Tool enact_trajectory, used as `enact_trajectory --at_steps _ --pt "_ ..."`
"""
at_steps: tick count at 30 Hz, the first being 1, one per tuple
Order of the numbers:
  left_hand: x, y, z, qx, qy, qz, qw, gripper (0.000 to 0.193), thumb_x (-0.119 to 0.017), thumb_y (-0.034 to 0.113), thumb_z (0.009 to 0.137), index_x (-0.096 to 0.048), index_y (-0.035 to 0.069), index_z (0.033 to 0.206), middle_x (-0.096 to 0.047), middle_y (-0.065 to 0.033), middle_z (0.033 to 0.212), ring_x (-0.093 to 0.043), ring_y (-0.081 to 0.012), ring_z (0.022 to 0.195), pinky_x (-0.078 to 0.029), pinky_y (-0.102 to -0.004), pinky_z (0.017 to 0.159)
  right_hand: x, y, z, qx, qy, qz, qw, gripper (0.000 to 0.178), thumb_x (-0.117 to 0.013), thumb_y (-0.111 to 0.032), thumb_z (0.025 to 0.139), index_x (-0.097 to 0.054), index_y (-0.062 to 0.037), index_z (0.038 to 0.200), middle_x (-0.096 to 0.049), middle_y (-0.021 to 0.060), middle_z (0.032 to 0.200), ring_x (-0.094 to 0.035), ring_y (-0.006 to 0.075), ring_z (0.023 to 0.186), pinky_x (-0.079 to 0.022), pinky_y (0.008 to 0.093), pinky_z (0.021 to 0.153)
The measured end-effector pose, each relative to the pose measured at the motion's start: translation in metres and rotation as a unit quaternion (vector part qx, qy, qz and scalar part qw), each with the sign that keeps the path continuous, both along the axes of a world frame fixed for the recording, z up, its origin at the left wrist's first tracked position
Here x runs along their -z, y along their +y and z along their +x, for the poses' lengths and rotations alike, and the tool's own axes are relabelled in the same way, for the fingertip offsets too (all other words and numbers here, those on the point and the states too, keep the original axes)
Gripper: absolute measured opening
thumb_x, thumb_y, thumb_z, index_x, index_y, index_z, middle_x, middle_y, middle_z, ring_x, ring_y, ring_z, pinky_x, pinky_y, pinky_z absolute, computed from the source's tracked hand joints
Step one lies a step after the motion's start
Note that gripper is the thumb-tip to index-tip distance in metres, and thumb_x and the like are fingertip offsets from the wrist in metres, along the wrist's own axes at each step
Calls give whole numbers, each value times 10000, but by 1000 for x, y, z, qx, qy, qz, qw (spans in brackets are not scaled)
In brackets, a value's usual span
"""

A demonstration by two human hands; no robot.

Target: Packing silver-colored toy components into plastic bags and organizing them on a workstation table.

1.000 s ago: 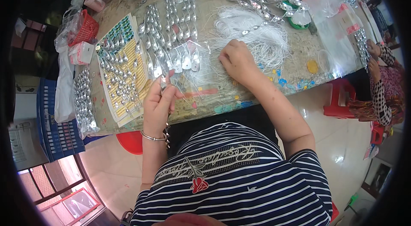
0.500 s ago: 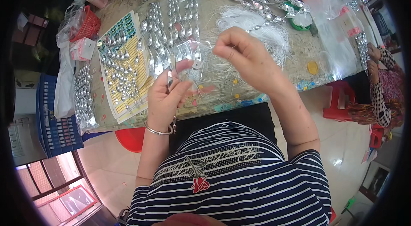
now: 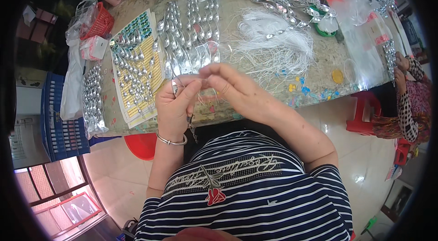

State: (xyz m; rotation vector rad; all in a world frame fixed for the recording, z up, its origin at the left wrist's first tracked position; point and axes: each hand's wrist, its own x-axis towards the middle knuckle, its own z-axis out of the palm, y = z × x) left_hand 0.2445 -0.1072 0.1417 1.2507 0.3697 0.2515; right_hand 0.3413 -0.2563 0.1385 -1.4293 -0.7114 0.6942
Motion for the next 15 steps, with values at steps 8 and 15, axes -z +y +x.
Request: enact_trajectory --at_steps 8,15 --pt "2 4 -3 -32 23 13 999 99 -673 83 876 -682 2 932 -652 5 796 -429 -2 484 -450 -163 478 -7 -8 0 22 -150 -69 986 92 -597 -75 916 -618 1 965 -600 -2 831 -524 67 728 -429 220 661" --pt "10 17 -3 6 -24 89 996 254 -532 162 973 -605 -15 1141 -606 -25 935 -487 -25 637 -459 -182 564 -32 -14 -5 98 -88 -29 991 23 -629 -44 885 -635 -28 901 -523 -67 764 -362 3 615 -309 177 555"
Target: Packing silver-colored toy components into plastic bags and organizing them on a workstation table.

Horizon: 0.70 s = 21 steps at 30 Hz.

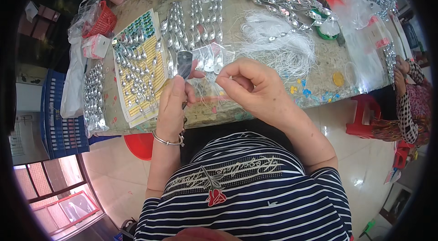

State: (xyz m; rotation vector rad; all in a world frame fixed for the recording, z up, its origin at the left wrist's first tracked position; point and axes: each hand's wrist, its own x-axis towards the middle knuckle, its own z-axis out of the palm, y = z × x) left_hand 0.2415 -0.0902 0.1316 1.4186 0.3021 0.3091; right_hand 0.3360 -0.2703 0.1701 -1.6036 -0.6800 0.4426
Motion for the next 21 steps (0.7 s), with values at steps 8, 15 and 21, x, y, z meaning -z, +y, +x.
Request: enact_trajectory --at_steps 8,15,21 --pt "13 -10 -5 73 12 49 996 367 -489 99 983 -473 -11 1332 -516 -37 920 -515 -66 684 -461 -199 565 5 6 2 28 -32 -48 998 30 -636 -40 875 -623 -26 898 -519 -77 739 -375 -3 620 -324 170 551" --pt "17 -12 -10 75 17 4 997 422 -508 86 971 -448 51 1387 -509 -22 948 -521 -60 669 -450 -186 549 16 12 4 32 -28 -52 998 38 -639 -42 871 -616 -19 889 -527 -65 736 -393 1 619 -340 174 550" --pt "18 -11 -12 57 16 11 998 440 -520 107 970 -441 81 1402 -506 -11 986 -523 -49 671 -439 -175 541 21 12 5 21 -43 -80 996 44 -650 -53 866 -617 -26 871 -514 -63 708 -393 3 607 -336 177 538"
